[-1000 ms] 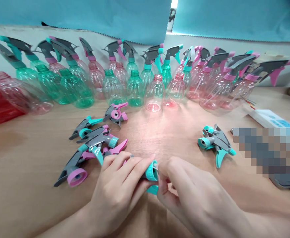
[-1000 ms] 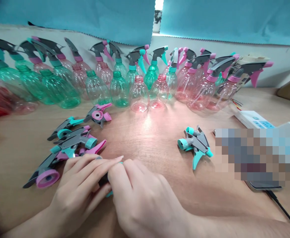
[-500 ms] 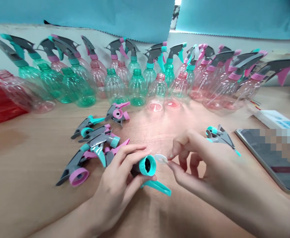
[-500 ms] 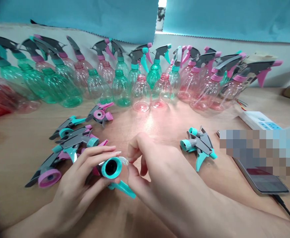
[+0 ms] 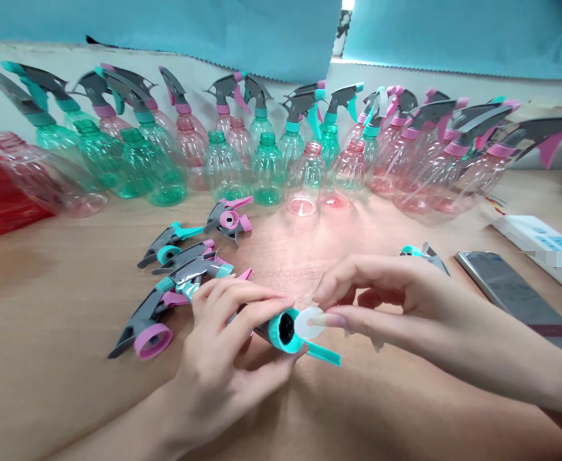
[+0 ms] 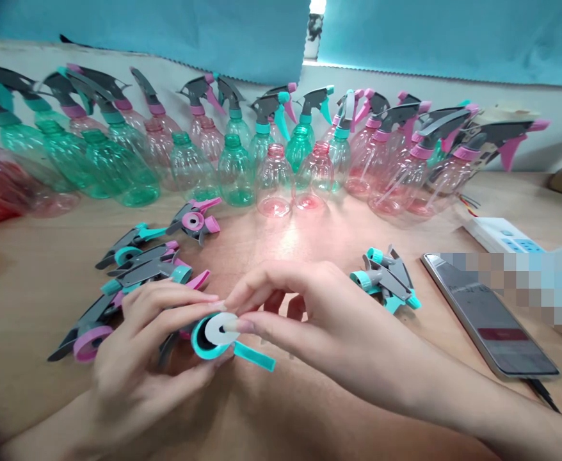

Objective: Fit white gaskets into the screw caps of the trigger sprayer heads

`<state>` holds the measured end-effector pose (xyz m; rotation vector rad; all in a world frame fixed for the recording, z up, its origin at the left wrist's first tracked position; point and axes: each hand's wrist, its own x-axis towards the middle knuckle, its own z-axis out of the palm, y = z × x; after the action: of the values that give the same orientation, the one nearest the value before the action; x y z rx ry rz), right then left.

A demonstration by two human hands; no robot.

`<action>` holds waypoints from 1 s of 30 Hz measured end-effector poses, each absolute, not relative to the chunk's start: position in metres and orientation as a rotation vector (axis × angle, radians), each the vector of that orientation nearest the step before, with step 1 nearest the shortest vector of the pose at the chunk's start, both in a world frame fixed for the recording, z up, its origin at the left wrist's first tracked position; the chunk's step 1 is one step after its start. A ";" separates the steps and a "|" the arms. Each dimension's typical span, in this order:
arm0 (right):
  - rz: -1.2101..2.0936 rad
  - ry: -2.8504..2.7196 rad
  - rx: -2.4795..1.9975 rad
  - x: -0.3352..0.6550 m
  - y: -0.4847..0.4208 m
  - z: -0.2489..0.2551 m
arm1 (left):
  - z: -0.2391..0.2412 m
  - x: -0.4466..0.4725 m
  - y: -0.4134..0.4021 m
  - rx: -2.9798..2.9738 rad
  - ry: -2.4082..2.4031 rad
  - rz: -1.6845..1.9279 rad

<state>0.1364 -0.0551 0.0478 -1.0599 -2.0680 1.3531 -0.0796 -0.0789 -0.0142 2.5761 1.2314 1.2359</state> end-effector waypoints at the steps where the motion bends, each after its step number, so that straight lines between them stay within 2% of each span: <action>1: 1.360 -2.075 -1.053 0.135 -0.054 0.047 | -0.014 -0.080 -0.079 2.576 1.207 1.234; 3: 1.316 -2.115 -1.026 0.131 -0.053 0.044 | -0.014 -0.080 -0.078 2.571 1.155 1.233; 8: 0.809 -2.226 -0.989 0.123 -0.058 0.040 | -0.018 -0.082 -0.078 2.526 1.064 1.222; 10: 0.710 -2.241 -0.970 0.123 -0.060 0.039 | -0.019 -0.083 -0.079 2.510 1.046 1.214; 30: 0.660 -2.415 -0.932 0.129 -0.072 0.033 | -0.023 -0.085 -0.083 2.461 1.034 1.148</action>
<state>0.1291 -0.0719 0.0332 -0.9323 -2.4153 0.6601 -0.0846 -0.0828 -0.0226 2.4611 1.0341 1.1483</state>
